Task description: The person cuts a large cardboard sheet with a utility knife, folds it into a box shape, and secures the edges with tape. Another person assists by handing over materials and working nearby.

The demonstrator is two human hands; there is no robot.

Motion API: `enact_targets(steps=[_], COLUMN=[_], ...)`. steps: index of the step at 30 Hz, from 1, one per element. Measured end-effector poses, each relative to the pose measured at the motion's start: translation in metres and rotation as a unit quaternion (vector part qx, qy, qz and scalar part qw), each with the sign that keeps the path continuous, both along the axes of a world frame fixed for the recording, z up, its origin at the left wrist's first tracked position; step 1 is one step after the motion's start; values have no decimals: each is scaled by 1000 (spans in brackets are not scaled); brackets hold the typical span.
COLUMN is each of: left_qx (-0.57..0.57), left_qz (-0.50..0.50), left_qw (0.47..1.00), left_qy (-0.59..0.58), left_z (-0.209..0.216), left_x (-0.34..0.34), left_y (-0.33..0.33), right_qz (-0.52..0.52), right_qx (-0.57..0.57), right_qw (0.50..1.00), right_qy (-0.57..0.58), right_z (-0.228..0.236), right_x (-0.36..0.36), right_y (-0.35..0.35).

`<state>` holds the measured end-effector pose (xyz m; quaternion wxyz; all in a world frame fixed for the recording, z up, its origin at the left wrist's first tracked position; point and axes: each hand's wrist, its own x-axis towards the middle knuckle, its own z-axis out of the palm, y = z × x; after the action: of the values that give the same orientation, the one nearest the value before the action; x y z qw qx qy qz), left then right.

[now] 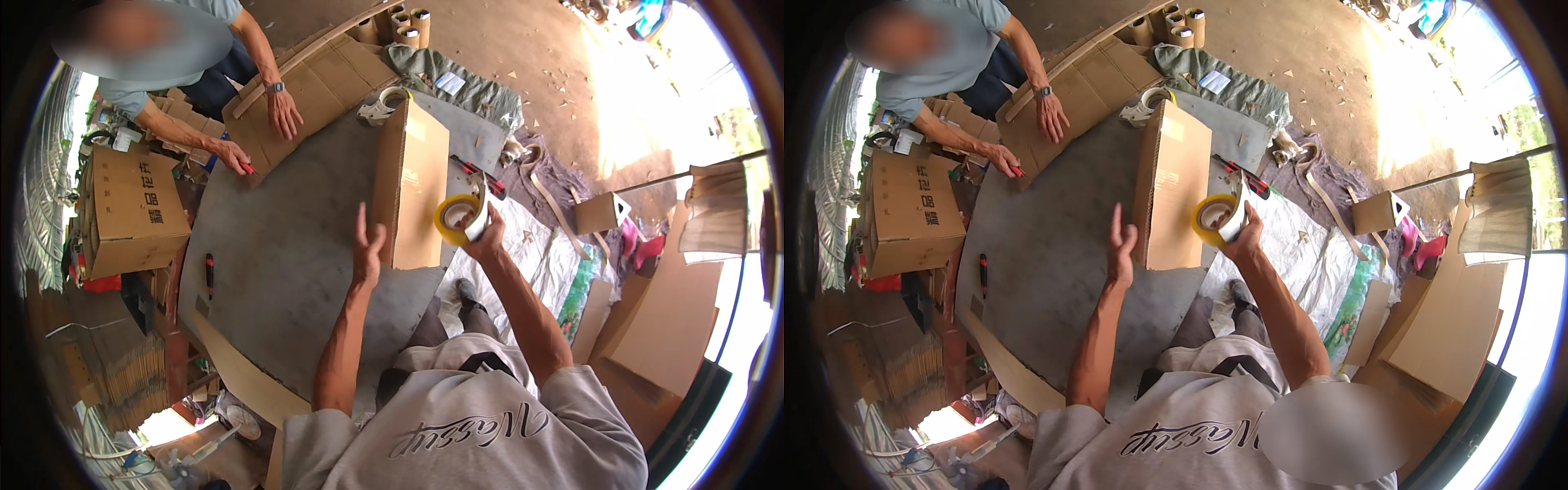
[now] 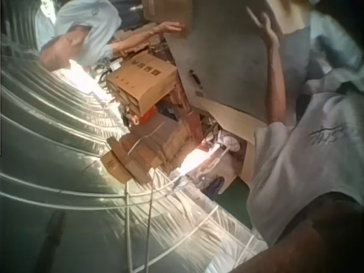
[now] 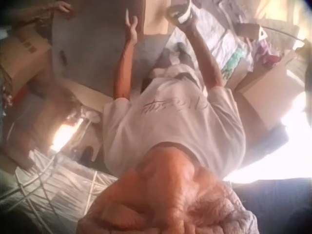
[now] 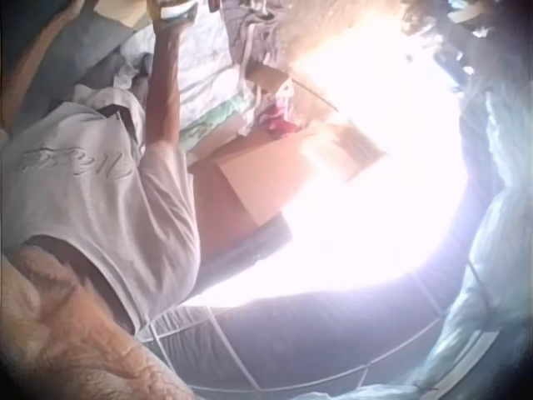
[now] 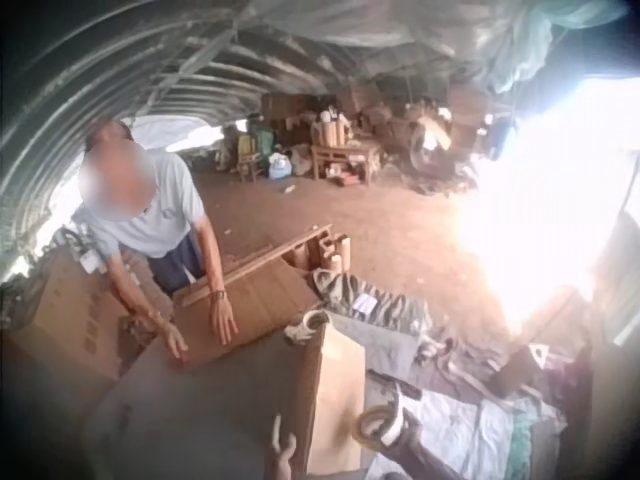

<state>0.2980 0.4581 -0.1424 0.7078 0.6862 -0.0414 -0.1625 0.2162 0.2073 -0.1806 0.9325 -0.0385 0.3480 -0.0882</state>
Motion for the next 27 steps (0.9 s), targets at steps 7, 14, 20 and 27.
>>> enact_targets(steps=[7,14,20,27], left_qx=[-55,-164,-155,-18], left_qz=[224,235,209,244], left_qw=[867,835,854,959], left_qy=[442,469,451,143], left_z=[-47,-84,-103,19], left_x=[-41,-13,-10,-54], left_y=[27,15,34,3], right_qz=[103,120,165,214], right_qx=[-34,-57,-136,-130], right_qw=[990,988,976,966], right_qy=[93,79,-29,-57], right_z=[32,16,46,52], right_x=[-63,-53,-13,2], right_y=[44,32,12,32])
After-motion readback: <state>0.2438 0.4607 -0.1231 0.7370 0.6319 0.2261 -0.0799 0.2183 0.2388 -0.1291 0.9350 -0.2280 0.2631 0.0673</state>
